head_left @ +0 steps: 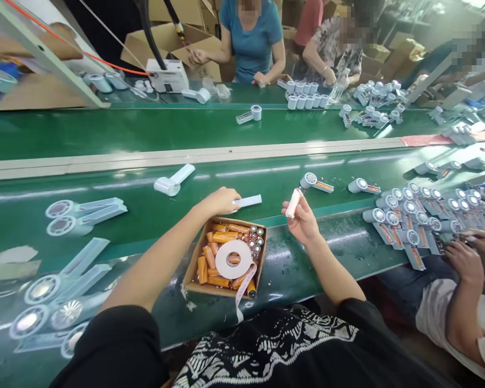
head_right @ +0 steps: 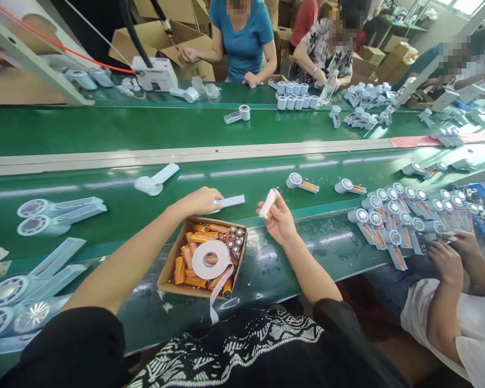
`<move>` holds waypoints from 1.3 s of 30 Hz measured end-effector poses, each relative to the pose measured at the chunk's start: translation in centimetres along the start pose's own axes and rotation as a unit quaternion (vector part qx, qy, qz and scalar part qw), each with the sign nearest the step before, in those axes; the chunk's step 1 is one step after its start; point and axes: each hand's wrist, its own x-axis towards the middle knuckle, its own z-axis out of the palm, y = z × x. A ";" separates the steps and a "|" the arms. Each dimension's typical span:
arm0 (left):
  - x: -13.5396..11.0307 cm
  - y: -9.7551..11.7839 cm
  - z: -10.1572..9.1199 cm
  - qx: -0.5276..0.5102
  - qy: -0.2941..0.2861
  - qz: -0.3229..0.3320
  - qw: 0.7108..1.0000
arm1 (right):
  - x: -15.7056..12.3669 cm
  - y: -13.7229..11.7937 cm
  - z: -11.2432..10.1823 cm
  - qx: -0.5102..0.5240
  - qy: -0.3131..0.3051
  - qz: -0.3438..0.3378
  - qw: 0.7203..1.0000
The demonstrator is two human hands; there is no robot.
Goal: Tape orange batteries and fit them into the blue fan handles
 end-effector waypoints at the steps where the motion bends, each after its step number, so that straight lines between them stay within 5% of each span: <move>1: 0.0 0.2 0.3 0.018 0.012 0.031 0.999 | 0.3 0.0 -0.3 0.006 -0.013 0.016 1.000; 6: 1.3 0.0 1.1 0.152 0.162 0.225 0.949 | 2.2 0.1 -0.4 0.021 -0.087 0.051 0.995; 8: 2.0 -0.7 1.3 0.172 0.178 0.255 0.935 | 2.8 0.2 -0.3 0.015 -0.113 0.054 0.992; 14: 3.6 -0.6 1.9 0.088 0.109 0.170 0.975 | 5.1 1.1 0.1 -0.130 -0.110 -0.008 0.985; 18: 5.5 0.3 0.9 0.035 0.064 0.120 0.990 | 7.5 2.3 0.4 -0.307 -0.064 -0.091 0.945; 23: 6.2 0.7 -1.1 0.011 0.042 0.092 0.995 | 8.9 3.4 -0.3 -0.507 -0.062 -0.142 0.848; 28: 5.7 1.9 -1.7 -0.001 0.045 0.073 0.996 | 8.4 3.4 -0.9 -0.681 -0.078 -0.163 0.710; 34: 6.1 3.0 -1.4 -0.029 0.048 0.051 0.997 | 7.7 2.0 0.5 -0.832 -0.105 -0.111 0.533; 39: 6.8 4.4 -1.0 -0.072 0.084 0.010 0.994 | 7.5 1.1 2.9 -0.890 -0.140 -0.044 0.431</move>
